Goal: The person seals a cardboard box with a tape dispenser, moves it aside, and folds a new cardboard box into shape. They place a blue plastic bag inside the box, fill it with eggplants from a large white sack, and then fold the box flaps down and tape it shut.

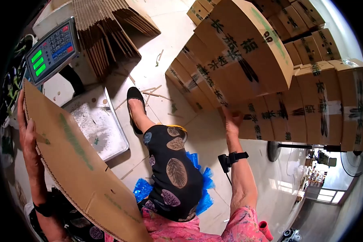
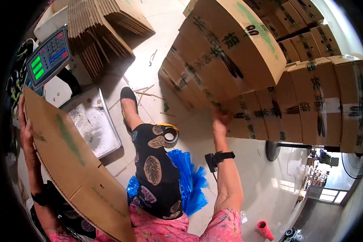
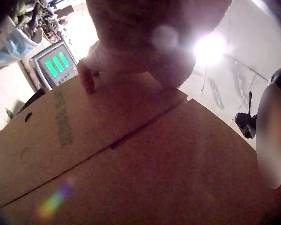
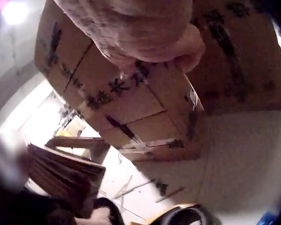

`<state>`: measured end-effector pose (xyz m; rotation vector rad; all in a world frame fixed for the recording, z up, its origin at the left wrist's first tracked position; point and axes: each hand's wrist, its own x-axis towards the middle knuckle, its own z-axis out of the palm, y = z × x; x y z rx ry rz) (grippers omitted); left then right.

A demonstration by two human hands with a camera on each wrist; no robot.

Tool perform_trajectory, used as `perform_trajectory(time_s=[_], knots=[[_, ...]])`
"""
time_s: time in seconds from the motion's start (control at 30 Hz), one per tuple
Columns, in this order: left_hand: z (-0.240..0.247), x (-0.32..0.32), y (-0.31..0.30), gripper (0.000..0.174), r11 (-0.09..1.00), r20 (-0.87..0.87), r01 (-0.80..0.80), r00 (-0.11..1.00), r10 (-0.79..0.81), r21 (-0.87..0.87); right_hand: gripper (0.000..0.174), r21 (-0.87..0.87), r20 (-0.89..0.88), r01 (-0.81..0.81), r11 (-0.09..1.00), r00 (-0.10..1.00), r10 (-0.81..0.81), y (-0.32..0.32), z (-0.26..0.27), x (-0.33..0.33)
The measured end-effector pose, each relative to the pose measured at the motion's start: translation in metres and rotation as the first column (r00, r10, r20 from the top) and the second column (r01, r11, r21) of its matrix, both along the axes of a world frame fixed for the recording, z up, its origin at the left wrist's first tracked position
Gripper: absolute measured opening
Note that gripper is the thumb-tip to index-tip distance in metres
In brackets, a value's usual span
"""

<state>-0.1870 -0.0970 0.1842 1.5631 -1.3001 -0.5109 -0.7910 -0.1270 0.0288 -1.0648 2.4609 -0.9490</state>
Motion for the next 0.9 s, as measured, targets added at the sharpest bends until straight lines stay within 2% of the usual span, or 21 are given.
perform_trajectory(time_s=[0.07,0.1,0.2,0.27,0.37,0.47,0.5,0.53,0.6,0.63,0.67,0.7,0.77,0.8,0.83,0.9], knots=[[-0.004,0.011,-0.001,0.071,0.999,-0.004,0.035,0.999,-0.035,0.016,0.080,-0.110,-0.134,-0.091,0.990,0.988,0.076,-0.007,0.008,0.008],[-0.008,0.016,-0.005,0.071,1.000,0.118,-0.015,0.993,0.013,0.017,0.082,-0.140,-0.201,-0.119,0.983,0.975,0.089,-0.014,0.009,0.012],[-0.013,0.021,-0.004,0.069,0.999,0.200,0.002,0.980,0.004,-0.032,0.079,-0.106,-0.320,-0.054,0.993,0.947,0.017,-0.038,0.011,0.022],[-0.017,0.029,-0.005,0.070,0.999,0.164,0.028,0.986,-0.024,-0.019,0.074,-0.068,-0.305,0.003,0.998,0.952,-0.023,-0.043,0.009,0.022],[-0.012,0.024,-0.001,0.072,1.000,0.089,0.026,0.996,-0.025,-0.015,0.062,0.030,-0.182,-0.059,0.998,0.981,0.064,-0.034,0.034,0.040],[0.000,0.005,0.000,0.073,0.997,-0.083,0.062,0.994,-0.065,-0.035,0.051,-0.012,-0.311,-0.174,0.985,0.936,0.162,-0.028,0.010,0.016],[0.000,0.004,0.001,0.073,0.997,-0.151,0.069,0.986,-0.075,-0.046,0.050,0.077,-0.374,-0.271,0.959,0.884,0.280,-0.021,-0.001,0.004],[-0.002,0.013,0.001,0.072,0.996,-0.041,0.085,0.995,-0.086,-0.018,0.049,0.172,-0.421,-0.362,0.916,0.814,0.401,-0.006,-0.014,-0.012],[0.004,0.007,0.006,0.071,0.993,-0.047,0.104,0.993,-0.106,-0.050,0.043,0.329,-0.154,-0.479,0.814,0.823,0.546,-0.003,0.002,0.000],[0.001,0.012,0.006,0.072,0.991,0.014,0.115,0.993,-0.114,-0.069,0.040,0.393,-0.012,-0.533,0.749,0.812,0.583,-0.001,0.012,0.007],[-0.001,0.018,0.005,0.074,0.988,0.082,0.129,0.989,-0.122,-0.082,0.032,0.213,0.194,-0.554,0.805,0.831,0.521,0.004,0.052,0.054],[0.004,0.013,0.007,0.076,0.991,0.034,0.110,0.994,-0.108,-0.071,0.033,0.155,0.281,-0.575,0.804,0.805,0.522,0.006,0.091,0.096],[0.007,0.003,0.011,0.082,0.996,-0.054,0.070,0.996,-0.073,-0.058,0.034,-0.025,0.319,-0.697,0.717,0.674,0.666,0.013,0.156,0.168],[0.008,0.001,0.012,0.085,0.997,-0.096,0.054,0.994,-0.060,-0.061,0.033,-0.043,0.249,-0.787,0.616,0.588,0.769,0.020,0.193,0.204],[0.015,0.001,0.015,0.087,0.997,-0.086,0.070,0.994,-0.072,-0.022,0.035,-0.112,0.256,-0.851,0.513,0.474,0.842,0.031,0.225,0.240],[0.020,0.004,0.019,0.093,0.995,-0.113,0.094,0.989,-0.091,0.019,0.046,-0.188,0.376,-0.908,0.373,0.285,0.882,0.046,0.256,0.295]])
